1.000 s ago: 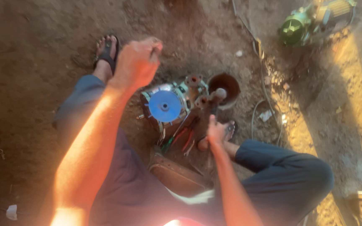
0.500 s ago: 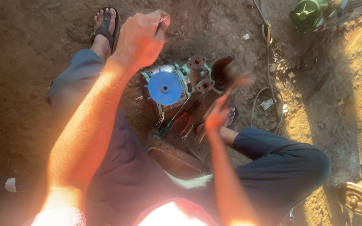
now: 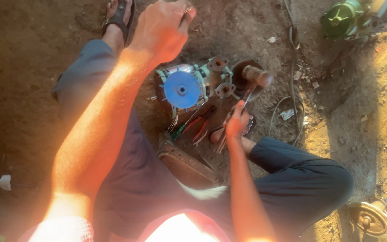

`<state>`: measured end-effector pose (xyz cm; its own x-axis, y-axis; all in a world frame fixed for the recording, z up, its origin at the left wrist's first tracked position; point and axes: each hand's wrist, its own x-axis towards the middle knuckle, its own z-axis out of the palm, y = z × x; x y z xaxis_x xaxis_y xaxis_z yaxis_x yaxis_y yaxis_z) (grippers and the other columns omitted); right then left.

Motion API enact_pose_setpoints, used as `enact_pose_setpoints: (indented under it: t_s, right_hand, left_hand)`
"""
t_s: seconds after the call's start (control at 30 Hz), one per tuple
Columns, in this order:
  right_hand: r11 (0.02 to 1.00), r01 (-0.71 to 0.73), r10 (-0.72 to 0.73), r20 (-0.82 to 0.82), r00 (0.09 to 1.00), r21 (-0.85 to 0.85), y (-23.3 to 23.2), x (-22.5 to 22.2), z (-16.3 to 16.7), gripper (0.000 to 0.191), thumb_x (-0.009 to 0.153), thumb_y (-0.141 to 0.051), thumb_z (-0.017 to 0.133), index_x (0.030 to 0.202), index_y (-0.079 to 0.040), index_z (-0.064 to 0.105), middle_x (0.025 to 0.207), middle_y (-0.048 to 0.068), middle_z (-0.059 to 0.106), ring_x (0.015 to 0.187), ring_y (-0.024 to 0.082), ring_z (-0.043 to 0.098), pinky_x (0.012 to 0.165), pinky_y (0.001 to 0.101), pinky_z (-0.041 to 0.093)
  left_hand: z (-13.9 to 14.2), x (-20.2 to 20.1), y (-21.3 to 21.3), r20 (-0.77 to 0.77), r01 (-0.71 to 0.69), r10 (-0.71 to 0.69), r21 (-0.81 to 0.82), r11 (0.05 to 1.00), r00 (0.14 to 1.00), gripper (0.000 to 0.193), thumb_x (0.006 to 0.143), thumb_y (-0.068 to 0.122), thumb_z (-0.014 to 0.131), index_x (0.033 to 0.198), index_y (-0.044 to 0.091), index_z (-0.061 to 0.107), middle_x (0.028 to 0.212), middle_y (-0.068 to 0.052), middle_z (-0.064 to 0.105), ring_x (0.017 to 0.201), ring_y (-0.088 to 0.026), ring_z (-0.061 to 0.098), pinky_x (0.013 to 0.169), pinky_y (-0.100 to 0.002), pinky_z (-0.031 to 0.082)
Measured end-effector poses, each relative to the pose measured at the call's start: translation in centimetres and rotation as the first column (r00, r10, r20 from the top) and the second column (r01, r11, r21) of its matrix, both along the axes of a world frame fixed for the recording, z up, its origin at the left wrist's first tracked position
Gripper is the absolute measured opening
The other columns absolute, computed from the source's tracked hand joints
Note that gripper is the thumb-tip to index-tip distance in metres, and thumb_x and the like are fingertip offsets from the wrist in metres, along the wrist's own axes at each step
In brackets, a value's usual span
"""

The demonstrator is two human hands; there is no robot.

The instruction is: The person sits on the ground repairing a small water pump motor. They use a wrench to loosen bolts on the rusted motor cover, tap components with a hammer, remove the cover, and then use a screwdriver and wrench on the pump body and its blue fan housing.

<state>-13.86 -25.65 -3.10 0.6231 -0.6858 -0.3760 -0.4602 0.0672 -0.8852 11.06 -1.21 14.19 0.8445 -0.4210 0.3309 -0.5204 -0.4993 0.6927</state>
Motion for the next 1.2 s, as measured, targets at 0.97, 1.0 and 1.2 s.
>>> enact_pose_setpoints:
  t_s: [0.97, 1.0, 1.2]
  right_hand:
    - [0.988, -0.144, 0.151, -0.319, 0.935, 0.047, 0.6, 9.1, -1.1, 0.055, 0.101, -0.059, 0.048, 0.087, -0.006, 0.057, 0.061, 0.0, 0.051, 0.041, 0.013, 0.048, 0.038, 0.0312, 0.04]
    - [0.987, -0.139, 0.159, -0.328, 0.931, 0.085, 0.0, 9.2, -0.6, 0.057, 0.103, -0.059, 0.048, 0.087, -0.005, 0.057, 0.061, 0.001, 0.048, 0.042, 0.012, 0.047, 0.039, 0.0301, 0.04]
    - [0.978, -0.118, 0.096, 0.128, 0.987, 0.173, -0.9, 8.4, 0.4, 0.053, 0.106, -0.057, 0.049, 0.086, -0.009, 0.047, 0.062, -0.003, 0.044, 0.044, 0.008, 0.042, 0.039, 0.0256, 0.038]
  left_hand:
    - [4.7, 1.0, 0.7, -0.161, -0.028, 0.04, 0.074, 0.997, 0.986, 0.017, 0.099, 0.02, 0.057, 0.107, 0.011, 0.069, 0.087, -0.021, 0.072, 0.083, -0.046, 0.066, 0.069, -0.056, 0.05]
    - [4.6, 1.0, 0.5, -0.198, -0.029, 0.045, 0.084, 0.996, 0.979, 0.017, 0.1, 0.02, 0.056, 0.108, 0.011, 0.069, 0.086, -0.021, 0.071, 0.083, -0.046, 0.066, 0.071, -0.056, 0.05]
    - [3.5, 0.6, 0.8, -0.11, -0.002, 0.005, 0.026, 1.0, 0.994, 0.015, 0.103, 0.017, 0.058, 0.109, 0.009, 0.069, 0.084, -0.021, 0.071, 0.081, -0.045, 0.067, 0.068, -0.056, 0.049]
